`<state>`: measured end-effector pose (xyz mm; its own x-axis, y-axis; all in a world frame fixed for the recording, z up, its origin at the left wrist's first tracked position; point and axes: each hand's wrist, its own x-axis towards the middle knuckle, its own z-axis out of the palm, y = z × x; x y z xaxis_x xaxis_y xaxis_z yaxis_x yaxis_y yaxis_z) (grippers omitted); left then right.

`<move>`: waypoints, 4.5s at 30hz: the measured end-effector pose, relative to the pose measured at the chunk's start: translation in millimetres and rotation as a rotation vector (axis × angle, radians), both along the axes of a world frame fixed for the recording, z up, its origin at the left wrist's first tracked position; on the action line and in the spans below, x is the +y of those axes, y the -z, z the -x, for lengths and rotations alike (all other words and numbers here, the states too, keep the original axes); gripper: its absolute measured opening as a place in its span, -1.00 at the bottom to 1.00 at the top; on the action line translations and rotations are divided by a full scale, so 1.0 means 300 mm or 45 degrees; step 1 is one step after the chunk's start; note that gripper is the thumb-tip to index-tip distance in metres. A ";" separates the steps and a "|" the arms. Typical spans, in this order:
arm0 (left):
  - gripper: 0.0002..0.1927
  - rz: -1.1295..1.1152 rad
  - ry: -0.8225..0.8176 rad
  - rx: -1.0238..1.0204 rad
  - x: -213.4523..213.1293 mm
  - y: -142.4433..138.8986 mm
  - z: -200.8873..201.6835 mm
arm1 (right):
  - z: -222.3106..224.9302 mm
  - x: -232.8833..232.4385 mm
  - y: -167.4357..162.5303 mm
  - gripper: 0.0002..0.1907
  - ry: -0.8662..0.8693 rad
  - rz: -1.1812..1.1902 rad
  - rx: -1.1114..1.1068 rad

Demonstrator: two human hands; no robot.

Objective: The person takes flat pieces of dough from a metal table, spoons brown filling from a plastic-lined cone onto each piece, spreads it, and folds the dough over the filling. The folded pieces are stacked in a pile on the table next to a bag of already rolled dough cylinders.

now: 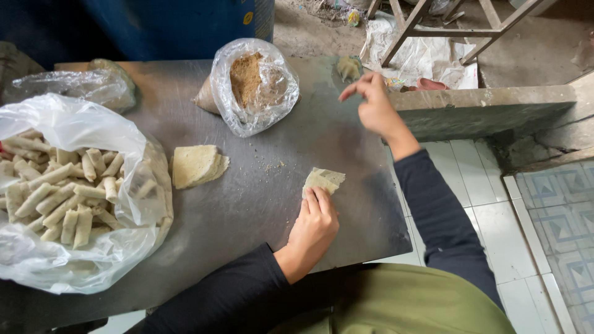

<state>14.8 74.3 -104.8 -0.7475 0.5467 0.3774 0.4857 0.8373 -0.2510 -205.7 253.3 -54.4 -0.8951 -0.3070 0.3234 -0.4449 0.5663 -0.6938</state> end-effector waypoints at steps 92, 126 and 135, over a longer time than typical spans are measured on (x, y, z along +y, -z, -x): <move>-0.86 -0.456 -0.351 -0.198 -0.084 0.005 0.106 | 0.026 -0.548 -0.242 -0.90 0.079 0.240 -0.024; -0.68 -1.086 -0.253 -0.875 -0.162 -0.117 0.149 | -0.502 0.176 0.018 -0.76 -0.061 0.263 -0.249; -0.70 -1.084 -0.260 -0.918 -0.165 -0.133 0.157 | -0.531 0.186 -0.002 -0.58 -0.203 -0.169 0.614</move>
<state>-32.3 24.7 -65.0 -0.9868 0.1613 0.0132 0.1212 0.6823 0.7210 -46.4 309.0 -53.7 -0.5932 -0.4936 0.6360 -0.7837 0.5348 -0.3159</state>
